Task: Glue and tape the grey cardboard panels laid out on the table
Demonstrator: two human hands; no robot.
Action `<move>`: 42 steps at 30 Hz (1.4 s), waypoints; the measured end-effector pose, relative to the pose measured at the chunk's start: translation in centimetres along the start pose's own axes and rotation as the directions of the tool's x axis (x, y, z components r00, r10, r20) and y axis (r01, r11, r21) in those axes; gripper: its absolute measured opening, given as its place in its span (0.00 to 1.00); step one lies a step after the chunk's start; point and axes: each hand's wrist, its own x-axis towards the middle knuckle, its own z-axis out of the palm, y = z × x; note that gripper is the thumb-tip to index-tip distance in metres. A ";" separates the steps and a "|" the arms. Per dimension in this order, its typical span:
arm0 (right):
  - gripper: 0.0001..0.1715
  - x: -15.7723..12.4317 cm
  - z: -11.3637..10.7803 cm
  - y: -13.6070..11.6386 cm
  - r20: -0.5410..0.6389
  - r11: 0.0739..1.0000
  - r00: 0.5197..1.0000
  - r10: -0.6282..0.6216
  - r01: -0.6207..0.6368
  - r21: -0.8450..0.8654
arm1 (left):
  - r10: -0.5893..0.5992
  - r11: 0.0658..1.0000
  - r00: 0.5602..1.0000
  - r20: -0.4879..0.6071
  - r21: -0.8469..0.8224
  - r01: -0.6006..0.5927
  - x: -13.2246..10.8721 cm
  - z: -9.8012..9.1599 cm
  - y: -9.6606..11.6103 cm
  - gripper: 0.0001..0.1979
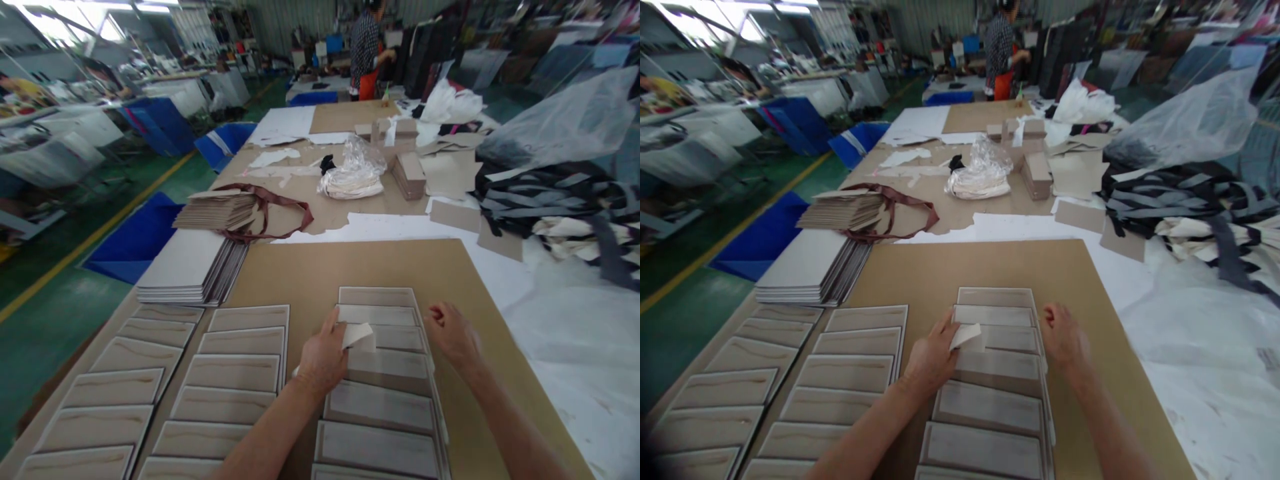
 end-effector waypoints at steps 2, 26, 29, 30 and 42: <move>0.19 -2.0 0.6 -2.3 0.121 0.961 0.992 -0.020 -0.014 0.277 | -0.129 0.953 0.990 -0.063 -0.284 0.106 -0.7 -0.9 0.7 0.15; 0.20 -7.2 4.4 -8.5 0.378 0.521 0.925 -0.047 -0.300 0.799 | -0.260 0.010 0.886 0.383 -0.917 0.399 -2.8 1.4 3.8 0.25; 0.20 -7.3 5.2 -8.2 0.397 0.361 0.917 -0.045 -0.356 0.862 | -0.364 -0.066 0.853 0.374 -0.924 0.377 -2.5 1.7 4.1 0.24; 0.20 -7.2 5.4 -8.1 0.401 0.328 0.916 -0.026 -0.371 0.869 | -0.388 -0.088 0.841 0.378 -0.923 0.374 -2.3 1.7 4.2 0.24; 0.25 -6.3 5.8 -8.6 0.345 0.165 0.936 0.071 -0.352 0.921 | -0.236 -0.233 0.859 0.455 -0.884 0.404 -2.1 1.7 5.7 0.25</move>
